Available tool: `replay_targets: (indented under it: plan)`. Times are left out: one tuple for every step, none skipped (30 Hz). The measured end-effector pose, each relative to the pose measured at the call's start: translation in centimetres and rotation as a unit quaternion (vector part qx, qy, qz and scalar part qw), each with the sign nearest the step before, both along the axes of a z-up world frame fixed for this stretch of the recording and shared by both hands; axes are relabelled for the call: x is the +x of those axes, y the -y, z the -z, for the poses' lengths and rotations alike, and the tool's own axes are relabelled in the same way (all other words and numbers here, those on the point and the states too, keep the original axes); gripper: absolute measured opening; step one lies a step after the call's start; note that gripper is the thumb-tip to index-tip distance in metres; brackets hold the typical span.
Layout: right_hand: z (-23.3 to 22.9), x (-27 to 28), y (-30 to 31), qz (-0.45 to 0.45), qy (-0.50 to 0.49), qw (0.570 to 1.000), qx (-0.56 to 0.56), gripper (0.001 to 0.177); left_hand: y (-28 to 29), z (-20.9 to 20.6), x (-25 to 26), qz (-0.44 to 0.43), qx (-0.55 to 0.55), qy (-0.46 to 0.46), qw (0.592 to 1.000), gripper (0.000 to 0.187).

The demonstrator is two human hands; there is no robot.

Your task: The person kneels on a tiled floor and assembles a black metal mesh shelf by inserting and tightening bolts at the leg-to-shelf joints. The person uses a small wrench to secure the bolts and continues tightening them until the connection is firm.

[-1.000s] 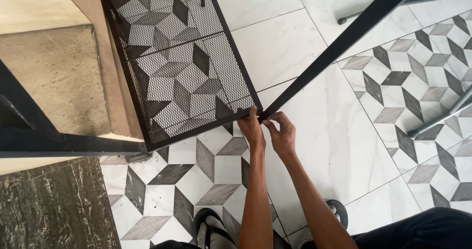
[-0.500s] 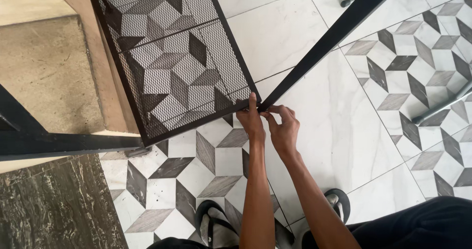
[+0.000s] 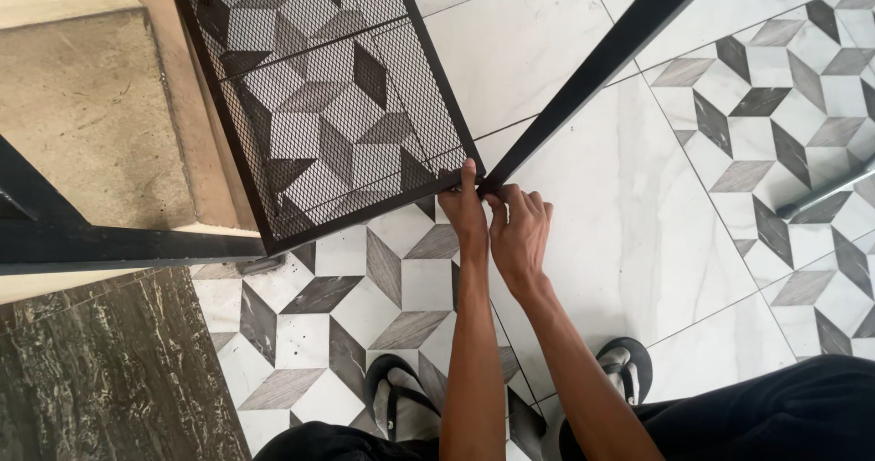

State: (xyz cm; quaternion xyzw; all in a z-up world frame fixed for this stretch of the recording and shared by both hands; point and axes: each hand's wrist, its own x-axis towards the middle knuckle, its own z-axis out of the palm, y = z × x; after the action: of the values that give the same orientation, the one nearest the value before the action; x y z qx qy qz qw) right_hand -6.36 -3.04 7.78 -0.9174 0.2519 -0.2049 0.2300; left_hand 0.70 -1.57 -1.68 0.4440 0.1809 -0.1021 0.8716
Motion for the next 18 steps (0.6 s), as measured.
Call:
replay_targets:
  plan:
    - [0.2,0.2,0.3,0.026,-0.011,0.995,0.097,0.009,0.0,-0.1,0.1,0.0,0.001,0.007,1.0,0.025]
    - [0.4,0.3,0.6,0.051,-0.022,0.98,0.193,0.01,-0.1,-0.2,0.1,0.0,0.002,0.014,1.0,0.026]
    - [0.6,0.3,1.0,0.074,-0.034,0.955,0.286,0.012,0.0,-0.3,-0.1,0.001,0.001,0.02,1.0,0.027]
    - [0.9,0.2,1.4,0.063,-0.028,0.952,0.297,0.014,-0.1,-0.4,-0.2,0.002,0.003,0.023,1.0,0.028]
    - [1.1,0.2,1.7,0.052,-0.022,0.95,0.308,0.016,-0.2,-0.6,-0.3,0.003,0.004,0.027,1.0,0.03]
    - [1.4,0.2,2.0,0.04,-0.016,0.947,0.319,0.019,-0.3,-0.7,-0.3,0.004,0.005,0.03,1.0,0.032]
    - [1.6,0.2,2.0,0.038,-0.019,0.945,0.324,0.02,-0.4,-0.7,-0.2,0.009,0.013,0.015,1.0,0.032]
    - [1.8,0.2,2.0,0.036,-0.023,0.944,0.328,0.021,-0.5,-0.8,-0.1,0.014,0.021,-0.001,1.0,0.031]
    - [1.9,0.0,2.0,0.037,-0.027,0.942,0.333,0.023,-0.4,-0.7,-0.2,0.02,0.029,-0.017,0.999,0.031]
    - [1.9,-0.1,2.0,0.054,-0.047,0.939,0.337,0.023,-0.3,-0.6,-0.1,0.014,0.019,-0.013,1.0,0.03]
    - [1.9,-0.2,1.7,0.072,-0.066,0.934,0.342,0.022,-0.2,-0.5,-0.1,0.008,0.01,-0.008,1.0,0.029]
    - [1.9,-0.2,1.4,0.09,-0.085,0.93,0.347,0.023,-0.1,-0.2,-0.1,0.001,0.001,-0.003,1.0,0.028]
    - [1.7,-0.2,1.2,0.096,-0.091,0.93,0.342,0.021,-0.1,0.0,-0.1,-0.001,0.004,-0.001,1.0,0.028]
    - [1.5,-0.2,1.1,0.103,-0.097,0.931,0.337,0.021,0.0,0.3,-0.1,-0.003,0.006,0.002,1.0,0.029]
    - [1.4,-0.2,1.0,0.109,-0.102,0.931,0.332,0.021,0.0,0.5,-0.1,-0.006,0.008,0.005,1.0,0.029]
    - [1.2,-0.1,0.7,0.113,-0.092,0.93,0.336,0.02,0.0,0.7,0.0,-0.003,0.014,0.0,1.0,0.03]
    - [1.1,0.1,0.6,0.116,-0.082,0.929,0.341,0.019,-0.1,0.8,0.1,0.0,0.021,-0.003,1.0,0.031]
    - [1.0,0.1,0.5,0.119,-0.071,0.928,0.345,0.018,-0.1,0.9,0.1,0.002,0.027,-0.007,1.0,0.032]
